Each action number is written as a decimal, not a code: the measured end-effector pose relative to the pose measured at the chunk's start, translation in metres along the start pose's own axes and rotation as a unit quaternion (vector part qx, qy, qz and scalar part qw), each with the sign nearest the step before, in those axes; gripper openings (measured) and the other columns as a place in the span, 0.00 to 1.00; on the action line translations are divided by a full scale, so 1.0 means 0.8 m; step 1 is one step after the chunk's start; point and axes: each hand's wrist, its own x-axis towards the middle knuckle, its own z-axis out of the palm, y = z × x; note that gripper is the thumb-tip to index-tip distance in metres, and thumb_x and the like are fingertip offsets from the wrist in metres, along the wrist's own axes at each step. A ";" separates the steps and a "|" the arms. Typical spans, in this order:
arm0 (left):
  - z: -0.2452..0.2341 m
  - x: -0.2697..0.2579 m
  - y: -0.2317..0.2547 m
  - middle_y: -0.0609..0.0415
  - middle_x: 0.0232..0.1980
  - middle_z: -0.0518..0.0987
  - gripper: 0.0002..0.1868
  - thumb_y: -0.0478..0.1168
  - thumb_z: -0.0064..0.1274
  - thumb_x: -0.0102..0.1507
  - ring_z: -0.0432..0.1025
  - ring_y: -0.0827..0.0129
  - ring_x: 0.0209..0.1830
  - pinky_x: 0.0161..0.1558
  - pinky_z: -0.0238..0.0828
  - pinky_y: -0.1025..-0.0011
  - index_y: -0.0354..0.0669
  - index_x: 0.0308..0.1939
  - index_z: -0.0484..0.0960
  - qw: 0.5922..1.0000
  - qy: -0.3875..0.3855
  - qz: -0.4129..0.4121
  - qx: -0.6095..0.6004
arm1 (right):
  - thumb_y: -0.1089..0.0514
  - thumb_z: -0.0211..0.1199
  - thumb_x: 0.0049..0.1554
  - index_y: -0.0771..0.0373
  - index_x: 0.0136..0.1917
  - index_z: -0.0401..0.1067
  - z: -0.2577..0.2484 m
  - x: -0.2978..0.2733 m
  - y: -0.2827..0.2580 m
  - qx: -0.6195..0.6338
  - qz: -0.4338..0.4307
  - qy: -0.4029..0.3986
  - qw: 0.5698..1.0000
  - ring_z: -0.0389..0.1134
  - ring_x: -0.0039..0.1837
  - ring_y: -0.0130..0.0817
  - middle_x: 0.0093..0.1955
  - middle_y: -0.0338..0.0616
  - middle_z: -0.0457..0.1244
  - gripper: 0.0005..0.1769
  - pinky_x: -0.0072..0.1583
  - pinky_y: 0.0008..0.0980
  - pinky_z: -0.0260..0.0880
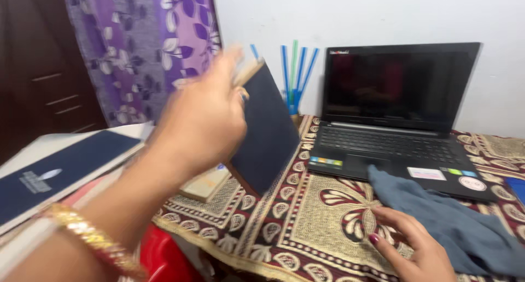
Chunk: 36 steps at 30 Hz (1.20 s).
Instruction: The person wipes a blue folder, a laptop, a tablecloth, and several books with a gray cloth. The person cleans the surfaces by hand, moving items aside and wiping each object individually.
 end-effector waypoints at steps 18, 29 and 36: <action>0.337 -0.112 0.026 0.43 0.64 0.73 0.27 0.40 0.57 0.58 0.70 0.55 0.61 0.54 0.72 0.59 0.43 0.63 0.76 0.958 0.033 -0.141 -0.248 | 0.46 0.73 0.46 0.54 0.77 0.61 -0.092 0.029 0.036 -0.412 0.160 0.027 0.896 0.68 0.65 0.50 0.64 0.54 0.67 0.49 0.69 0.40 0.65; 0.327 -0.132 0.044 0.46 0.50 0.86 0.23 0.45 0.62 0.61 0.80 0.69 0.46 0.48 0.77 0.75 0.31 0.53 0.80 0.760 -0.166 -0.147 -0.611 | 0.58 0.70 0.52 0.64 0.72 0.69 -0.005 0.014 -0.045 0.071 -0.169 -0.037 0.982 0.66 0.72 0.41 0.70 0.51 0.66 0.35 0.71 0.36 0.66; 0.271 -0.120 -0.035 0.41 0.54 0.79 0.23 0.45 0.69 0.53 0.77 0.56 0.53 0.56 0.75 0.61 0.33 0.47 0.84 0.948 -0.025 -0.153 -0.277 | 0.41 0.75 0.43 0.57 0.81 0.52 -0.007 0.023 -0.028 -0.077 -0.063 -0.090 0.991 0.50 0.80 0.45 0.81 0.55 0.52 0.59 0.73 0.45 0.49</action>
